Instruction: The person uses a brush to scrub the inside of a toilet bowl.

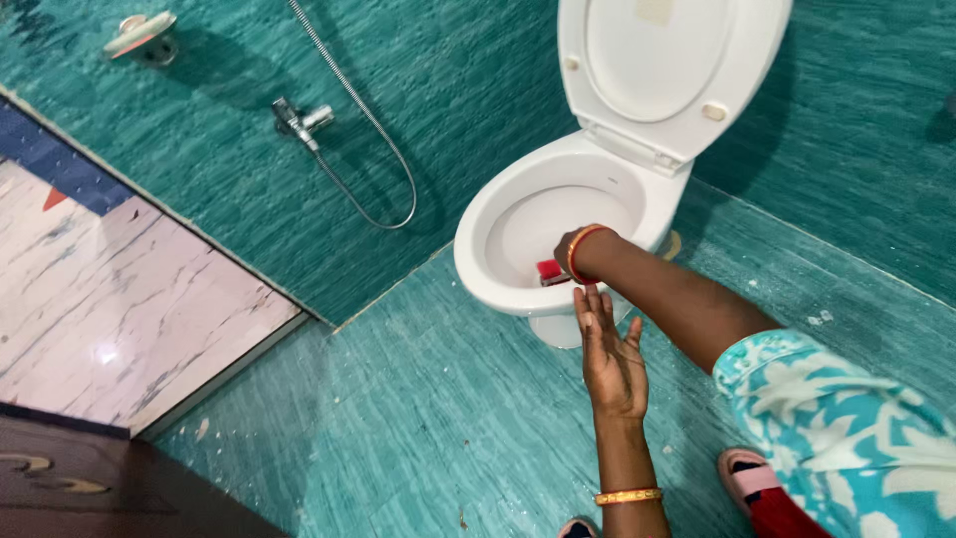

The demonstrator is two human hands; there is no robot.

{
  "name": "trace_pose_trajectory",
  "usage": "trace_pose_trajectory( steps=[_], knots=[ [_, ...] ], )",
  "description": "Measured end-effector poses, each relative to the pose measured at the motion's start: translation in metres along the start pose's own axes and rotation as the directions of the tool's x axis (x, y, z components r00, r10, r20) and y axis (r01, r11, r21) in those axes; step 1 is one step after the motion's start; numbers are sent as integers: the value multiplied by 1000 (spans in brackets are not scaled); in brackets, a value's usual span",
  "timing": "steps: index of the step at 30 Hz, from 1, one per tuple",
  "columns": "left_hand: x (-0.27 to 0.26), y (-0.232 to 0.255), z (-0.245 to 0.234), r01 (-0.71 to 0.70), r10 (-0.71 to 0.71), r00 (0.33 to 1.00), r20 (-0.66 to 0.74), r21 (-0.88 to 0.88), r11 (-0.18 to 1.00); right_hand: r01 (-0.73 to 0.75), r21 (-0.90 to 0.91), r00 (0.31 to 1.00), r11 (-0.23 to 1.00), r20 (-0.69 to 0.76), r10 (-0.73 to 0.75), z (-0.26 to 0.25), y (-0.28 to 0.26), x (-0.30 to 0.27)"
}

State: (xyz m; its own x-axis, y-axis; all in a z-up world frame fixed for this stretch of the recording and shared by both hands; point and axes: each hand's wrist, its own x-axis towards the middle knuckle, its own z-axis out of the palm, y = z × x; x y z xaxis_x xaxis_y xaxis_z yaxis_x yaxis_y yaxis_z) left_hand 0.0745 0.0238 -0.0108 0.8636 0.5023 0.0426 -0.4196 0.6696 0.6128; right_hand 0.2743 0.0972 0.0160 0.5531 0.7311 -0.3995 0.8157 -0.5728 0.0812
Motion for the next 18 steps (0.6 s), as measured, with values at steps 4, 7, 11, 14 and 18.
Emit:
trace_pose_trajectory(
  steps=[4,7,11,14,18],
  knots=[
    [24,12,8,-31,42,999,-24,327,944,82,-132,997,988,21,-80,-59,-2,-47],
    [59,22,0,-73,171,983,-62,729,681,110,-103,991,989,-59,-116,-84,-11,-73],
    [107,-4,-38,-149,215,976,37,832,534,113,0,987,994,-111,-113,-53,-19,-66],
    [132,-38,-88,-285,330,928,174,902,324,24,270,954,963,-295,58,-12,-15,-45],
    [157,-56,-107,-410,375,883,284,856,316,229,460,831,858,-551,74,21,-4,-52]
  ],
)
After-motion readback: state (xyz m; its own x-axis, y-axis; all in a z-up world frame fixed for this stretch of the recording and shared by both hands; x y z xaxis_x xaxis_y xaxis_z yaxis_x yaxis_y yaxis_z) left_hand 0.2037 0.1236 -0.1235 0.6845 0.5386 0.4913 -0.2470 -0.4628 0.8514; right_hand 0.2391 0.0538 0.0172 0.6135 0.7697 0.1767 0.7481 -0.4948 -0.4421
